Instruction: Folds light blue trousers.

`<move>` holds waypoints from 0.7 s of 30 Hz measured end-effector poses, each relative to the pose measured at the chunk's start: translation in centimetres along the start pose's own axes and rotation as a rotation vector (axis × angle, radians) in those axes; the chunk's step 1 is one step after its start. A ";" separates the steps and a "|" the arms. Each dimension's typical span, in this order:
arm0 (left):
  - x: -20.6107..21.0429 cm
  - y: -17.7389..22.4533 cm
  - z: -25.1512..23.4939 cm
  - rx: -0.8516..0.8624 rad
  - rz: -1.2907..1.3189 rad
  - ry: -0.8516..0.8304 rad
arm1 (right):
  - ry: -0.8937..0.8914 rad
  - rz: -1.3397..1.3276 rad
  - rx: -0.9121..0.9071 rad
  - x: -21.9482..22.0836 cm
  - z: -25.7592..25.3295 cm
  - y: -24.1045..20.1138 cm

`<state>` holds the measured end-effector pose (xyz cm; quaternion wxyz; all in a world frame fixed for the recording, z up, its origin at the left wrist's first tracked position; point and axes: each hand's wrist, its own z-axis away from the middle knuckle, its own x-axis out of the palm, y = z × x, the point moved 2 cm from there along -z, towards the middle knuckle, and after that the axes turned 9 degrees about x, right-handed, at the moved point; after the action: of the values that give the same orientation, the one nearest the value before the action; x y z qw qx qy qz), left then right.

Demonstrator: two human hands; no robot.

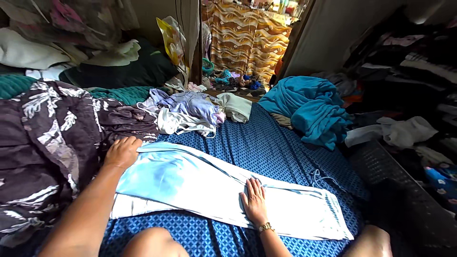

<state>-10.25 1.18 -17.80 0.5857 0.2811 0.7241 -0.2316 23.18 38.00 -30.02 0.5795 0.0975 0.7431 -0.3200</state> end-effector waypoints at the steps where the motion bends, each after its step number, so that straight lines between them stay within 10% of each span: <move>1: -0.3 0.0 -0.1 -0.010 -0.007 0.009 | 0.004 0.000 0.000 0.0 0.0 0.0; 7: -1.1 0.2 -0.1 -0.060 0.000 0.233 | 0.016 -0.023 -0.006 0.0 0.0 0.0; 14: -0.3 -0.6 0.2 -0.121 0.139 -0.145 | -0.002 -0.016 0.005 0.0 0.0 0.0; 21: -2.2 -0.4 -1.9 -0.375 0.383 0.097 | -0.015 -0.013 0.012 -0.1 0.0 -0.1</move>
<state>-11.55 1.86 -15.28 0.6254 0.3103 0.7150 0.0355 23.14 37.93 -29.88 0.5823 0.0937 0.7376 -0.3289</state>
